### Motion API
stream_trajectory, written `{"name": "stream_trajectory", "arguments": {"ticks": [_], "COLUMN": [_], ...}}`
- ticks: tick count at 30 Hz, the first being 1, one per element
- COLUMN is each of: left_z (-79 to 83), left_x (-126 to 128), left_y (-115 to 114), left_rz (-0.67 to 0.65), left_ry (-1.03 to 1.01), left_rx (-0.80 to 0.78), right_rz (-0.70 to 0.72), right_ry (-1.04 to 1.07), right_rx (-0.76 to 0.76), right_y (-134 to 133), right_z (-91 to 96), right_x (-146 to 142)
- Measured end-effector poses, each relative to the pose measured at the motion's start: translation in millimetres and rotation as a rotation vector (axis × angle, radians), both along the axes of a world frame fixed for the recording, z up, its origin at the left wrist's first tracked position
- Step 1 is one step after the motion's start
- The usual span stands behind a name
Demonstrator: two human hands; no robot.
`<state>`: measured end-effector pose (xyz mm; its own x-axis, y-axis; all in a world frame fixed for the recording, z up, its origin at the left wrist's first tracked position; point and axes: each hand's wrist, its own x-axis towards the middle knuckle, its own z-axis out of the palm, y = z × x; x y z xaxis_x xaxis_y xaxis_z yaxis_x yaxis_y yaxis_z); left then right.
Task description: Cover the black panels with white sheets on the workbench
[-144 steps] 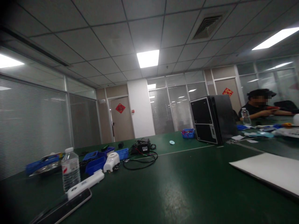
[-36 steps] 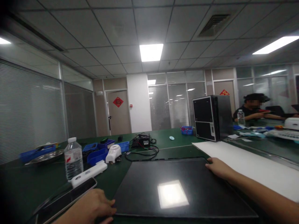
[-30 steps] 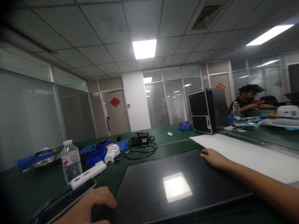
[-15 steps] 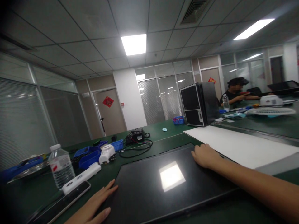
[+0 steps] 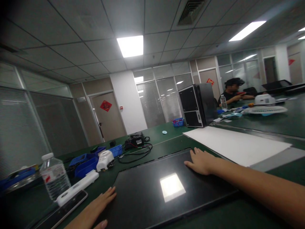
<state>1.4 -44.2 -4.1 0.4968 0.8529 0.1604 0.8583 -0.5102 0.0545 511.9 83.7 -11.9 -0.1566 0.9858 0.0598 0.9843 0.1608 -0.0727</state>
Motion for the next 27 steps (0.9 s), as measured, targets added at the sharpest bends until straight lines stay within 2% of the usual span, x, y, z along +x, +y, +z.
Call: {"name": "stream_trajectory", "arguments": {"ticks": [2,4,9,12,15,21,27], "left_z": [-4.1,-6.9,-5.9,-3.2,-3.3,-7.7,-1.8], "left_x": [0.8,7.4,30.6,35.3,34.9,36.3,39.5], "left_y": [6.1,10.2,11.8,13.0,16.6,21.0,20.7], "left_rz": [-0.1,-0.139,-0.063,-0.069,-0.078,-0.043,-0.061], "left_ry": [0.012,-0.005,-0.079,-0.103,-0.109,-0.105,-0.086], "left_rx": [-0.013,-0.001,-0.043,-0.069,-0.078,-0.089,-0.08], "right_rz": [0.057,0.127,0.177,0.194,0.228,0.264,0.232], "right_ry": [-0.033,-0.041,0.01,0.169,0.226,0.217,0.134], "right_rx": [0.07,0.13,0.248,0.214,0.162,0.202,0.219], "right_y": [-4.4,-6.6,13.7,35.1,45.7,34.0,22.1], "right_z": [4.0,8.8,13.9,8.1,3.5,6.9,10.4], "right_x": [-0.1,-0.2,6.4,14.1,20.4,22.8,17.7]}}
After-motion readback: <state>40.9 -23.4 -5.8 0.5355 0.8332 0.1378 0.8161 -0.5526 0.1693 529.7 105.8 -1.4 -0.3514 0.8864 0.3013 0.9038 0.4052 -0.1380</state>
